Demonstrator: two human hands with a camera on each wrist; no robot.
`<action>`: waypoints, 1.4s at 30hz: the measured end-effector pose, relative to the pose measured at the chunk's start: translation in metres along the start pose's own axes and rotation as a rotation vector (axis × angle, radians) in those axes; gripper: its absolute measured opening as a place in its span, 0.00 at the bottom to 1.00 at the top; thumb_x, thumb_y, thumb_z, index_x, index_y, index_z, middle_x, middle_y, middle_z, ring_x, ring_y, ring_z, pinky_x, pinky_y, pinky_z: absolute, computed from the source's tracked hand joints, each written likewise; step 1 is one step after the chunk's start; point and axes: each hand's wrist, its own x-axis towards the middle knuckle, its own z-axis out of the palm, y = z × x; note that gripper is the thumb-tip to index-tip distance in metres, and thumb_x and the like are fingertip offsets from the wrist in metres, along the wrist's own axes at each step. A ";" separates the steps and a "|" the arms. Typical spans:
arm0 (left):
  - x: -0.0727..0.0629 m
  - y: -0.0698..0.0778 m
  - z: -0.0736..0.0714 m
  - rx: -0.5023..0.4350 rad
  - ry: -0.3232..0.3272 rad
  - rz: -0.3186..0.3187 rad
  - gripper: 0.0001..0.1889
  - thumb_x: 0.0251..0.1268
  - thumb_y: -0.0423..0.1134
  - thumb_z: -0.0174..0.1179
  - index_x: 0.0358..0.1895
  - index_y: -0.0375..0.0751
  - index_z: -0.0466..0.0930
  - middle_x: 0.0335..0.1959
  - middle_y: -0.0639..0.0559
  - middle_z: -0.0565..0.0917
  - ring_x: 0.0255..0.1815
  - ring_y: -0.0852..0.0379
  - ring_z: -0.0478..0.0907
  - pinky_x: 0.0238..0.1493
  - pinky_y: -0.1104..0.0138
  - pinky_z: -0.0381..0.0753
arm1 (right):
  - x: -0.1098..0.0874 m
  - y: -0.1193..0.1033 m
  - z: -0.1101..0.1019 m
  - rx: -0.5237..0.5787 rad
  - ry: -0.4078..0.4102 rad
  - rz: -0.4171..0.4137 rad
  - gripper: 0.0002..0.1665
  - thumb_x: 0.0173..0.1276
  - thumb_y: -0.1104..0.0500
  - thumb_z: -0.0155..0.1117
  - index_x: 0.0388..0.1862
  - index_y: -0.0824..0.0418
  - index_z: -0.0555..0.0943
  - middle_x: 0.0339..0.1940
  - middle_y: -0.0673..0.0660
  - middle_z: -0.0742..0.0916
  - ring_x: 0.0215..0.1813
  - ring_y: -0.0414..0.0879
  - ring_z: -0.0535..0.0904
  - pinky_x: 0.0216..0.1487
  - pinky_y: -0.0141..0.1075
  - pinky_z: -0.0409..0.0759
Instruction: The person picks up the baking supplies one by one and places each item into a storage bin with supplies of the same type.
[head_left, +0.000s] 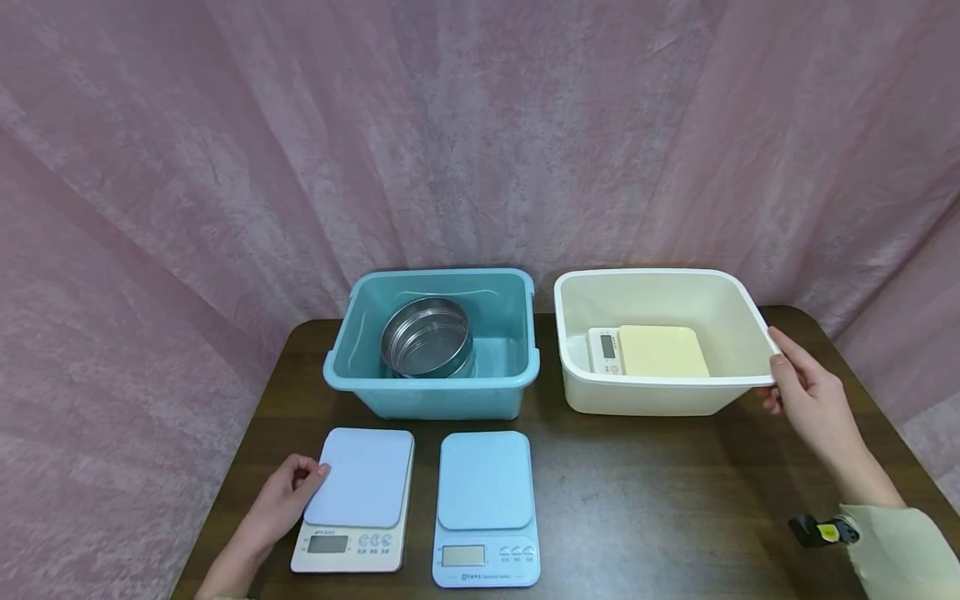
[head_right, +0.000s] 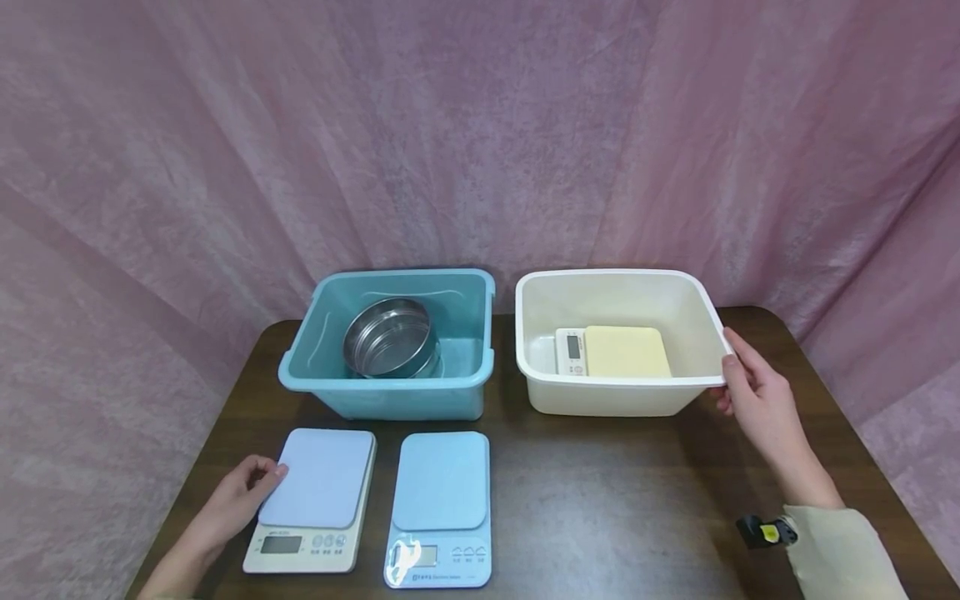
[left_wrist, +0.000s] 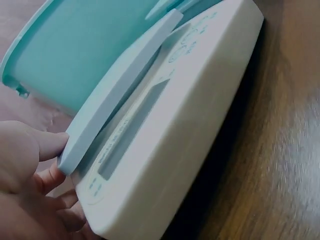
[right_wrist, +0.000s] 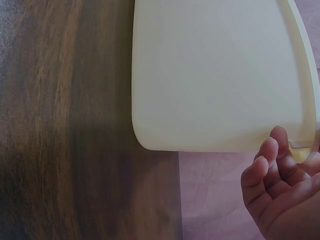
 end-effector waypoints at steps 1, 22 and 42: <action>0.000 0.001 0.000 0.002 -0.007 0.005 0.19 0.83 0.45 0.54 0.54 0.28 0.70 0.42 0.44 0.75 0.43 0.53 0.70 0.39 0.66 0.73 | 0.000 0.000 0.000 -0.001 0.001 0.001 0.31 0.85 0.59 0.48 0.81 0.68 0.62 0.21 0.45 0.84 0.20 0.38 0.79 0.23 0.27 0.78; -0.001 -0.011 -0.012 -0.310 -0.238 -0.008 0.53 0.70 0.38 0.69 0.84 0.38 0.37 0.65 0.32 0.76 0.58 0.51 0.80 0.52 0.65 0.80 | -0.002 -0.001 0.001 -0.001 0.010 -0.003 0.31 0.84 0.60 0.47 0.81 0.66 0.63 0.20 0.45 0.83 0.20 0.37 0.79 0.23 0.26 0.78; -0.008 -0.031 -0.030 -0.499 -0.598 0.264 0.58 0.70 0.23 0.59 0.84 0.47 0.19 0.77 0.22 0.46 0.68 0.65 0.71 0.64 0.69 0.76 | 0.000 0.000 0.000 0.033 0.003 0.000 0.30 0.84 0.60 0.48 0.82 0.64 0.64 0.20 0.46 0.84 0.20 0.37 0.79 0.23 0.26 0.78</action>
